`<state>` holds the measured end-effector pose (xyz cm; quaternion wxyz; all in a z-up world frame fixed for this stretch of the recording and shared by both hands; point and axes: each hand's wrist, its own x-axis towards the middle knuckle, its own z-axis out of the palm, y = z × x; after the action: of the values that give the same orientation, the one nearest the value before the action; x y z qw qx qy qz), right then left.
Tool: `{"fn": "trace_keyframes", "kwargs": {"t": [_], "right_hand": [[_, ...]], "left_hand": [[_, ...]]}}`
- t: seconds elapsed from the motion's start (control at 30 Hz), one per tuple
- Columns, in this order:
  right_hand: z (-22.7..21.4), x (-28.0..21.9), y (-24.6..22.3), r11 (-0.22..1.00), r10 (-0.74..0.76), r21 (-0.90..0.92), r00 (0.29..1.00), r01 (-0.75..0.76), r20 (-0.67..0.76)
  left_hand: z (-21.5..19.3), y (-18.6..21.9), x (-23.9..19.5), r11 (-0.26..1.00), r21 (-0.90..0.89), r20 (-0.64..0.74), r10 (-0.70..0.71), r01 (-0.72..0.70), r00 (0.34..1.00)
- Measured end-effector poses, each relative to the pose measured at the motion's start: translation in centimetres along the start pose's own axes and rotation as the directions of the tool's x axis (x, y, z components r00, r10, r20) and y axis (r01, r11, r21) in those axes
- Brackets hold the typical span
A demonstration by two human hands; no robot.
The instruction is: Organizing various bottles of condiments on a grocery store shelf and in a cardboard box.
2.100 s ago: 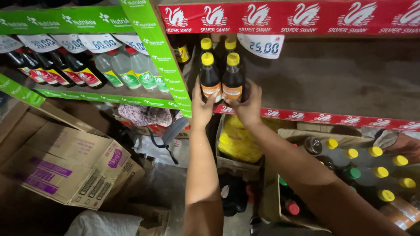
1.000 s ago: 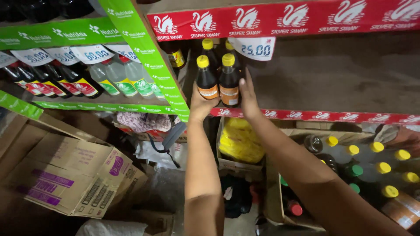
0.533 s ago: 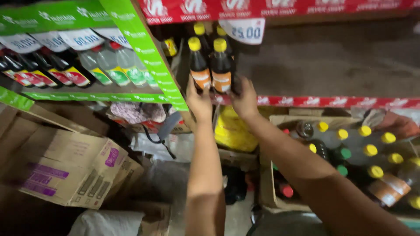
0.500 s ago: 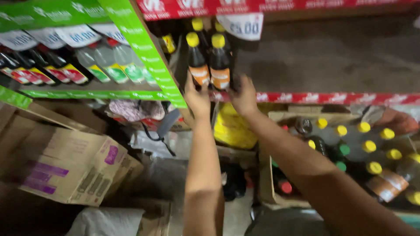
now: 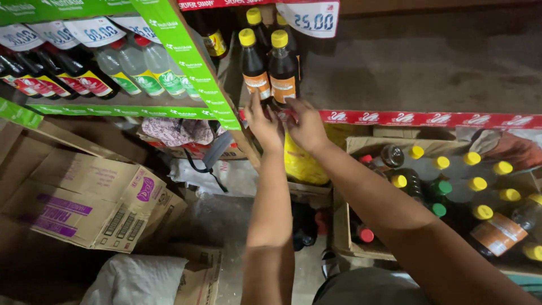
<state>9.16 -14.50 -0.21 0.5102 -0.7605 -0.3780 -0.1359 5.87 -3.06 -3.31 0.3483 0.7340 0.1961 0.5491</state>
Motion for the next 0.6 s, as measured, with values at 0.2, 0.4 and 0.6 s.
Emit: {"fn": "trace_keyframes", "kwargs": {"t": [0.2, 0.4, 0.6], "right_hand": [[0.9, 0.0, 0.5, 1.0, -0.022, 0.003, 0.999, 0.022, -0.033], [0.6, 0.9, -0.2, 0.998, 0.058, 0.028, 0.998, -0.057, -0.013], [-1.1, 0.1, 0.4, 1.0, 0.0, 0.005, 1.0, 0.0, 0.003]], "left_hand": [[1.0, -1.3, -0.2, 1.0, 0.009, -0.022, 0.029, -0.029, 0.999], [1.0, -0.9, 0.4, 1.0, -0.002, -0.008, 0.027, -0.027, 1.0], [0.7, -1.2, 0.0, 0.999, 0.032, 0.049, 0.038, -0.04, 0.998]]}}
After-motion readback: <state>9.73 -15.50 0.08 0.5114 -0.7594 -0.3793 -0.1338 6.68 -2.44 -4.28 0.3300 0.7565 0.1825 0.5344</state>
